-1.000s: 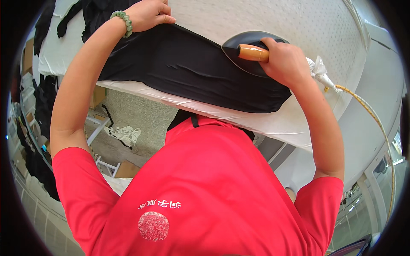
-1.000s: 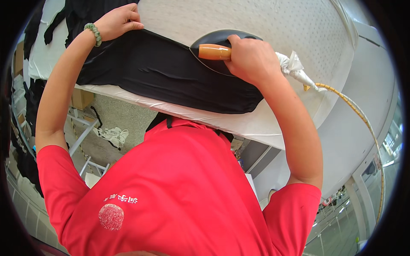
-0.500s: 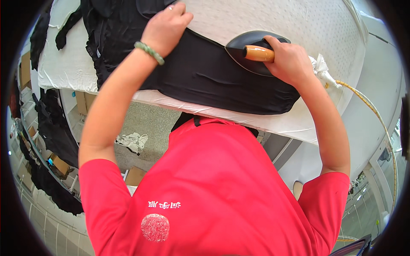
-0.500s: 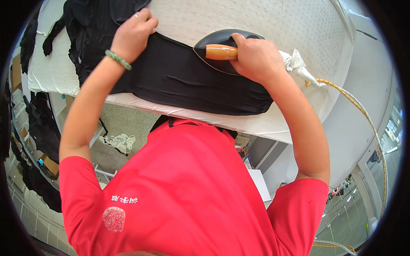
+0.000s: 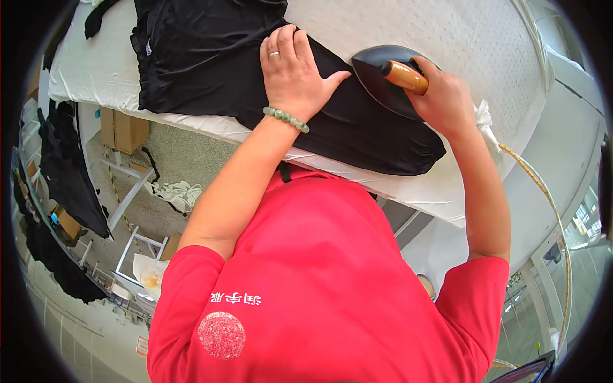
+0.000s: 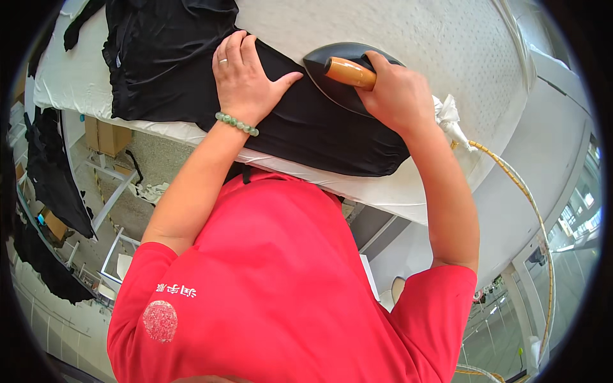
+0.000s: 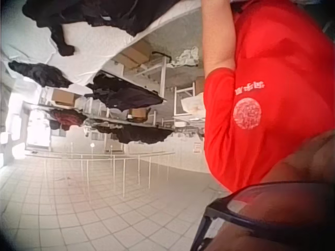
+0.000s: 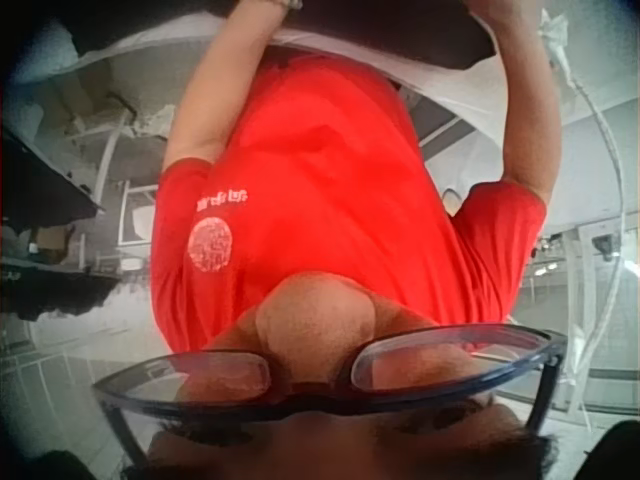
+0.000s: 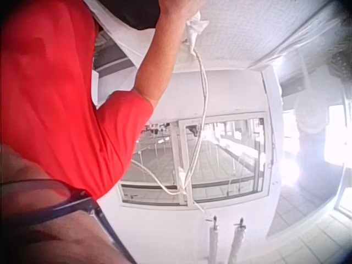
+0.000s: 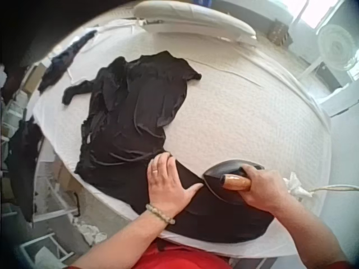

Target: Ironing black garments on an industrial ironing board.

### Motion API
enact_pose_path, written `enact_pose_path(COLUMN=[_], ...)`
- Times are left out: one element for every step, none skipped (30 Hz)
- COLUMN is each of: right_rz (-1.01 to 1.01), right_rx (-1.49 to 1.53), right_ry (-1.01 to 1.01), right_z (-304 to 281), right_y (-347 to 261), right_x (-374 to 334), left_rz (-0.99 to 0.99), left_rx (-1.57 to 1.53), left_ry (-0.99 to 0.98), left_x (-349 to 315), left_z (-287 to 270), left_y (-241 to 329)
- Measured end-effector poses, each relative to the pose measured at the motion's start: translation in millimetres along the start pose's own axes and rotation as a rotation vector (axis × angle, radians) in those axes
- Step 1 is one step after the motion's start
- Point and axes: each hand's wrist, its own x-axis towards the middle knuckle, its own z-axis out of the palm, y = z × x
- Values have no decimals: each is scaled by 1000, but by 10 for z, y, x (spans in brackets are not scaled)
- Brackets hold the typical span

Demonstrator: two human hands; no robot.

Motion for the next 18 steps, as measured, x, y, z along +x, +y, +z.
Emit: enact_pose_path(right_rz=[6,7,3,-3,-5,-12,-50,-86,-79,-115,-119,-124,-131,-129,-136,-145,-157,-169], right_rx=[7,8,8,6,1,10,14,18,-3,27,-6,-40,-74,-72,-70,-69,-70,-71], right_ry=[12,11,-1,-12,-33,-26,-12,1,-17,15,-56,-128,-199,-201,-218,-236,-252,-267], right_z=[-1,-6,-21,-38,-66,-91,-128,-165,-213,-257,-298,-333,-385,-434,-474,-512,-529,-543], right_y=[12,21,30,29,20,-4,-39,-91,-156,-234,-327,-426,-511,-595,-672,-747,-817,-885], right_x=[9,27,44,70,102,149,217,300,364,430,510,607,683,763,816,846,856,860], left_rz=[-4,-17,-6,-13,-20,-28,-26,-24,-21,-17,-12,5,20,51,31,60,84,76], left_rx=[0,6,1,3,6,10,12,-3,-18,-33,-33,-55,-78,-98,-99,-143,-187,-216], left_ry=[-17,-36,-34,-40,-48,-58,-60,-42,-24,-7,-13,-17,-19,-19,-22,-19,-17,-32], left_x=[-11,-21,-35,-52,-69,-91,-106,-121,-133,-138,-139,-135,-127,-108,-84,-55,-38,-26], left_z=[-2,-5,-8,-9,-12,-11,-12,-8,-11,-12,-22,-34,-55,-78,-111,-157,-202,-248], left_y=[25,45,71,95,119,140,159,168,177,168,154,123,85,30,-37,-119,-189,-249])
